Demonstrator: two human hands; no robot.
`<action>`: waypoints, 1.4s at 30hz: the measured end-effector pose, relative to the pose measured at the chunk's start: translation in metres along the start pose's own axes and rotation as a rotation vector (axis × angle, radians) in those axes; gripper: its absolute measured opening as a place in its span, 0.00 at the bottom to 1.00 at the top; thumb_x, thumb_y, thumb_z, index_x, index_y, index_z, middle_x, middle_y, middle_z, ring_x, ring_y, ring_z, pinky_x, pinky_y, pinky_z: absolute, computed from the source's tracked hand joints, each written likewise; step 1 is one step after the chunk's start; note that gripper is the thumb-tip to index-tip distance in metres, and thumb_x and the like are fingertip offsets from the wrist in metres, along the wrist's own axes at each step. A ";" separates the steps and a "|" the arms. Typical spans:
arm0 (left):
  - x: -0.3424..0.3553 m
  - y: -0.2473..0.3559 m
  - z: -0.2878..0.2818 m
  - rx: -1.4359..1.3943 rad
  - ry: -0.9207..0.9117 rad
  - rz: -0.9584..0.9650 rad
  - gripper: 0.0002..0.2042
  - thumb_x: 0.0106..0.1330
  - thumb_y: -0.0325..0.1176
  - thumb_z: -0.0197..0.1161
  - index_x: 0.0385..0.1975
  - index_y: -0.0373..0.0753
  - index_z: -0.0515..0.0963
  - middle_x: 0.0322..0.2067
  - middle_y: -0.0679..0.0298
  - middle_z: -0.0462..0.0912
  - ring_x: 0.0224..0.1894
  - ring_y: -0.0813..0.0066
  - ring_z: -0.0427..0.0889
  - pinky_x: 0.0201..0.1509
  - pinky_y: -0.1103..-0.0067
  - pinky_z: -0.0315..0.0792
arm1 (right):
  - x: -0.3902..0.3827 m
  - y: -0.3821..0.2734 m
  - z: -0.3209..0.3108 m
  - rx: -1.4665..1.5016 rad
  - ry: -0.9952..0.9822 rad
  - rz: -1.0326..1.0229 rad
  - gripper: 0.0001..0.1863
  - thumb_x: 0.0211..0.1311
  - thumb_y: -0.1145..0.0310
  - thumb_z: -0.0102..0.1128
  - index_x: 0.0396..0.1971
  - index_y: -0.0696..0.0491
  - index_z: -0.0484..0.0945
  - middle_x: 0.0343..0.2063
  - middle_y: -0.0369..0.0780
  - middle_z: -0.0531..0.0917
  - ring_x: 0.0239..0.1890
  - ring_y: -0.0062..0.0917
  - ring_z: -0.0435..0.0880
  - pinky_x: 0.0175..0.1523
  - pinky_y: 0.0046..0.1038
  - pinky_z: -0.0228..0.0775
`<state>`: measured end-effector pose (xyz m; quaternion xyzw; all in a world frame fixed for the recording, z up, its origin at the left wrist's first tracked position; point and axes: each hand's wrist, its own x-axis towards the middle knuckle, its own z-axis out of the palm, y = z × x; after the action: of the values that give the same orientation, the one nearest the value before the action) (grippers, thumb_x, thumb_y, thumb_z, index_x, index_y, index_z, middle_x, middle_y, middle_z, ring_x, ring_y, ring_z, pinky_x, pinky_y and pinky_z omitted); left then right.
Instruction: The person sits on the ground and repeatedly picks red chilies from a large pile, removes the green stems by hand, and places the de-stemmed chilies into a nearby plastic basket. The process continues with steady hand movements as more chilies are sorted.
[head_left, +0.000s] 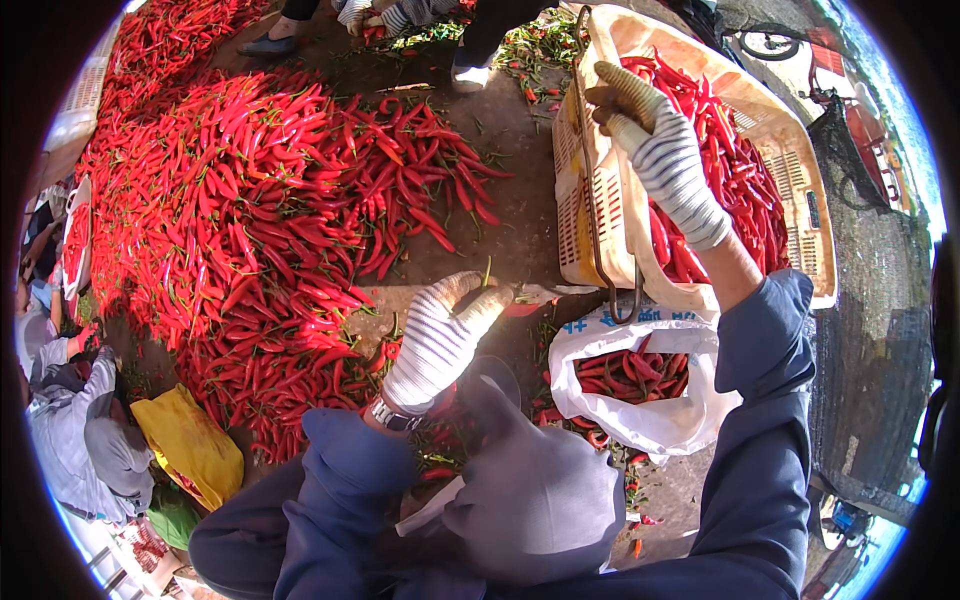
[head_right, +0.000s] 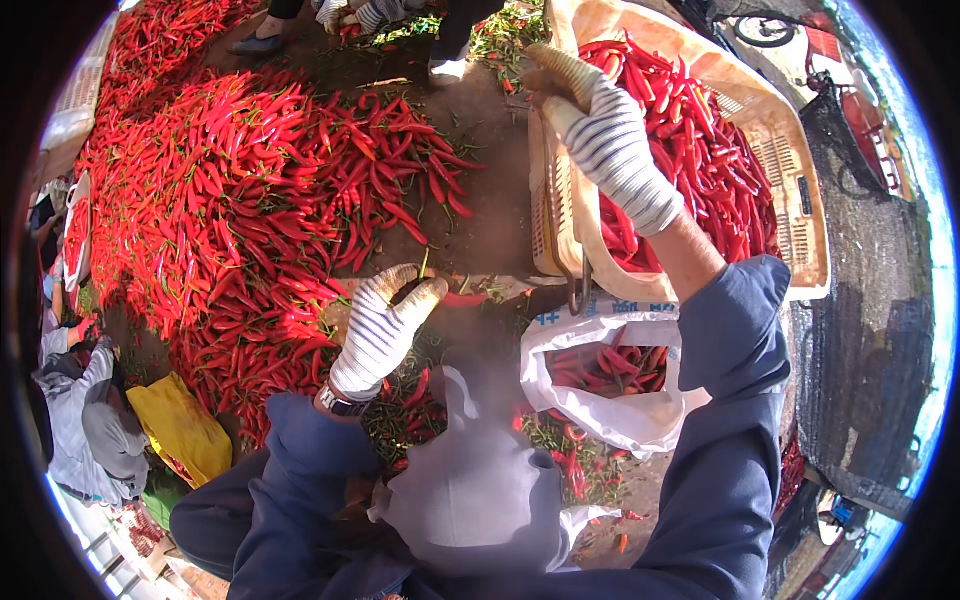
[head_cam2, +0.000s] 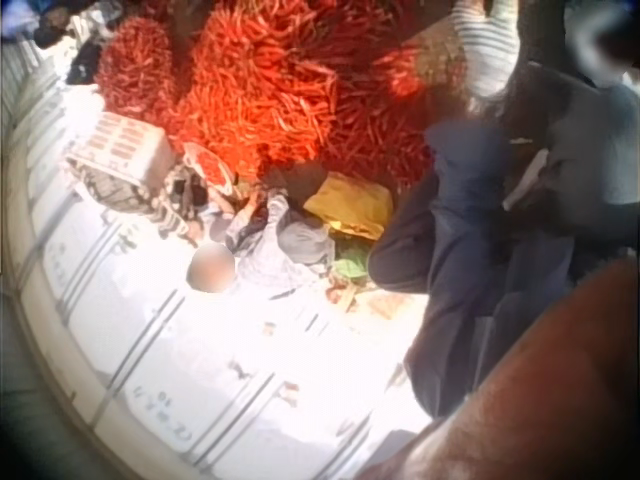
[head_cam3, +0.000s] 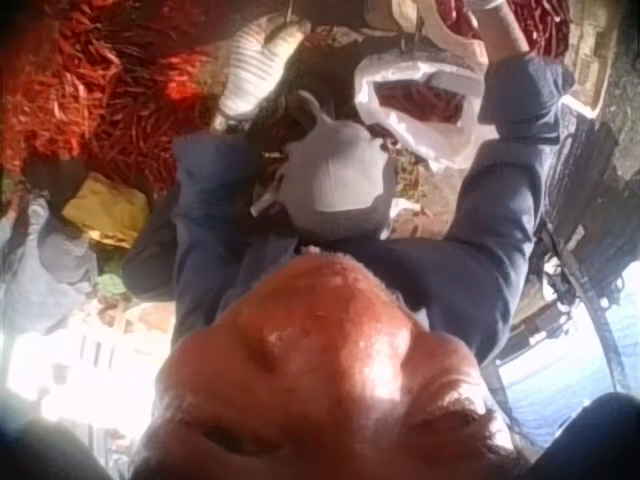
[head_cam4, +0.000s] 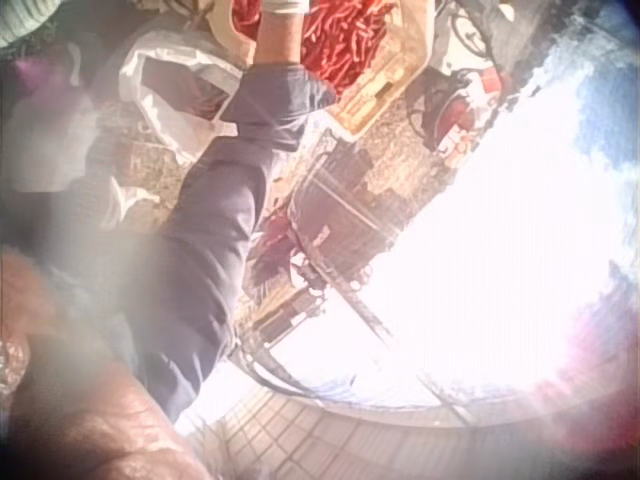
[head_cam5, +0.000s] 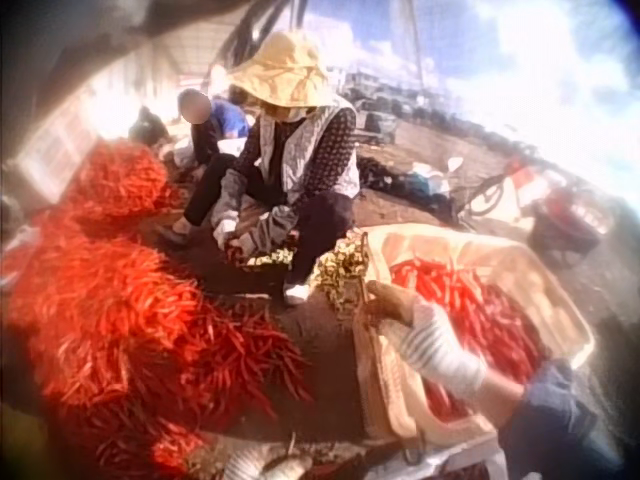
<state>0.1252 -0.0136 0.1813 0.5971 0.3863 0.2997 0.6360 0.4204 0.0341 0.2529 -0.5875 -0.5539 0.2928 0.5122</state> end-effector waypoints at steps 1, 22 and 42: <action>-0.004 -0.005 -0.005 -0.015 -0.002 -0.112 0.11 0.67 0.35 0.66 0.37 0.32 0.83 0.28 0.66 0.83 0.32 0.81 0.78 0.39 0.78 0.73 | 0.024 0.015 -0.029 -0.161 0.119 -0.002 0.27 0.66 0.83 0.49 0.65 0.52 0.73 0.47 0.36 0.84 0.50 0.18 0.80 0.60 0.21 0.71; -0.043 -0.056 -0.025 -0.127 -0.086 -0.416 0.17 0.75 0.43 0.54 0.36 0.33 0.81 0.27 0.63 0.83 0.32 0.76 0.81 0.41 0.79 0.74 | 0.108 0.167 -0.121 -1.647 -0.174 -0.515 0.25 0.62 0.73 0.50 0.61 0.50 0.73 0.58 0.44 0.77 0.62 0.40 0.73 0.68 0.41 0.62; -0.067 -0.066 -0.030 -0.142 0.127 -0.536 0.13 0.72 0.43 0.60 0.37 0.40 0.83 0.28 0.72 0.83 0.25 0.89 0.70 0.29 0.86 0.63 | 0.105 0.129 -0.097 -1.512 -0.398 -0.044 0.22 0.65 0.65 0.56 0.59 0.45 0.78 0.38 0.50 0.85 0.41 0.45 0.86 0.47 0.40 0.78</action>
<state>0.0598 -0.0612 0.1254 0.4075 0.5475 0.1840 0.7073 0.5770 0.1251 0.1869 -0.7022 -0.6959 -0.0744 -0.1305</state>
